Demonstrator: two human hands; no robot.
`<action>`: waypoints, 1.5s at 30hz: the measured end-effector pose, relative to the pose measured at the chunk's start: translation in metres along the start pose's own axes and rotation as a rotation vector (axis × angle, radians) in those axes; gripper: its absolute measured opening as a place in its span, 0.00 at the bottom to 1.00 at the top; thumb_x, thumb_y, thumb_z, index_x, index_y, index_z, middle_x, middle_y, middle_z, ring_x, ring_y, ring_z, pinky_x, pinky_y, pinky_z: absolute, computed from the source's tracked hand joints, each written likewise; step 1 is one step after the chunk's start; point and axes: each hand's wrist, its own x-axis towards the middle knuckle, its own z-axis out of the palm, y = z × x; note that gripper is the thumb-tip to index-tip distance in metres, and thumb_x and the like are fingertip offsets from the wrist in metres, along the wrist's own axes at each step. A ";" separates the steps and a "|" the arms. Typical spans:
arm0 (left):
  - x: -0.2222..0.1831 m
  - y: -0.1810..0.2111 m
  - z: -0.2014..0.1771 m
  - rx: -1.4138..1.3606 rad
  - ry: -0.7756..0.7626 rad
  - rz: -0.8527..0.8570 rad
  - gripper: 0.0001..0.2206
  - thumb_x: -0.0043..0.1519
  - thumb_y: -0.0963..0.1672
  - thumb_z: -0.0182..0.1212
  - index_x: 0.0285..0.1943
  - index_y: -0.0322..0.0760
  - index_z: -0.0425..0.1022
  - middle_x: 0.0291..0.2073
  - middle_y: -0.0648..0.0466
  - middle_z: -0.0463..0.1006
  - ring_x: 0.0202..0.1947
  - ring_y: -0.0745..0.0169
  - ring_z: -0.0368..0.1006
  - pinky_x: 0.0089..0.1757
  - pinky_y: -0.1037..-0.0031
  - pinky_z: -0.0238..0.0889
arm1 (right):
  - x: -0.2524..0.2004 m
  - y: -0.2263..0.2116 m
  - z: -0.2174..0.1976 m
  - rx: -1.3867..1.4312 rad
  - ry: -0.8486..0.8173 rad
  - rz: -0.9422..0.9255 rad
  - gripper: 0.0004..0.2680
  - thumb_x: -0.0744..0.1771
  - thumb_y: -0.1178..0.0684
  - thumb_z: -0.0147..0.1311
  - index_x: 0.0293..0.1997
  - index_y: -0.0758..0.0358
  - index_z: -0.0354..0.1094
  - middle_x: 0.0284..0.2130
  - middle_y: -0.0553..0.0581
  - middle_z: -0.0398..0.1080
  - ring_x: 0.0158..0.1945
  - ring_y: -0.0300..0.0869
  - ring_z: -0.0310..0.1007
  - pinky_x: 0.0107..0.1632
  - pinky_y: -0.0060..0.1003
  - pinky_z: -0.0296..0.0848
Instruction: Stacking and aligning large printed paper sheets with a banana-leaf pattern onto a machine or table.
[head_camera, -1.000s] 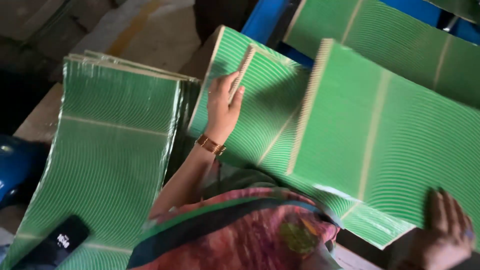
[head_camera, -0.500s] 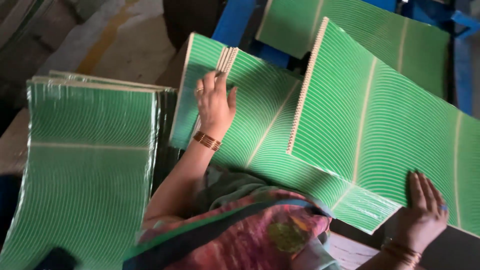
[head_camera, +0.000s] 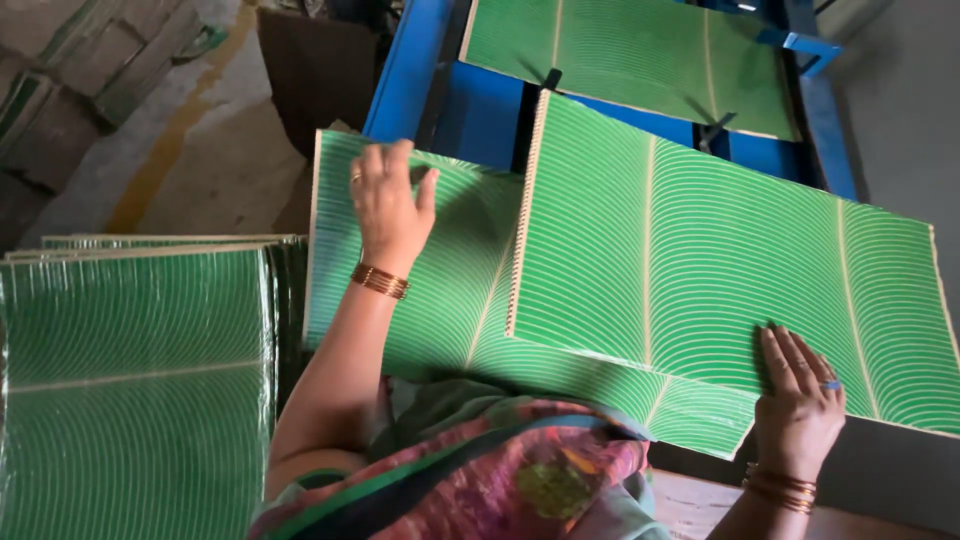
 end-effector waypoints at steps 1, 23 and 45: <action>0.001 -0.003 0.002 -0.032 0.038 -0.024 0.21 0.61 0.46 0.71 0.57 0.30 0.71 0.47 0.43 0.72 0.51 0.42 0.67 0.51 0.51 0.61 | 0.000 0.001 0.001 0.004 -0.010 0.000 0.11 0.73 0.63 0.54 0.59 0.53 0.75 0.60 0.49 0.75 0.65 0.38 0.74 0.68 0.38 0.71; -0.012 0.019 -0.046 -0.111 0.144 -0.013 0.10 0.62 0.40 0.70 0.37 0.37 0.69 0.32 0.57 0.72 0.34 0.60 0.68 0.44 0.64 0.61 | 0.015 -0.016 -0.003 -0.031 -0.041 -0.009 0.18 0.68 0.69 0.49 0.60 0.52 0.75 0.61 0.48 0.74 0.66 0.38 0.73 0.71 0.41 0.69; -0.116 -0.041 -0.026 -0.706 -0.624 -0.565 0.15 0.59 0.52 0.68 0.34 0.39 0.74 0.23 0.59 0.76 0.21 0.75 0.68 0.24 0.77 0.61 | 0.079 -0.024 -0.008 -0.005 -0.036 -0.100 0.16 0.69 0.69 0.47 0.57 0.53 0.76 0.58 0.48 0.76 0.62 0.38 0.76 0.67 0.37 0.73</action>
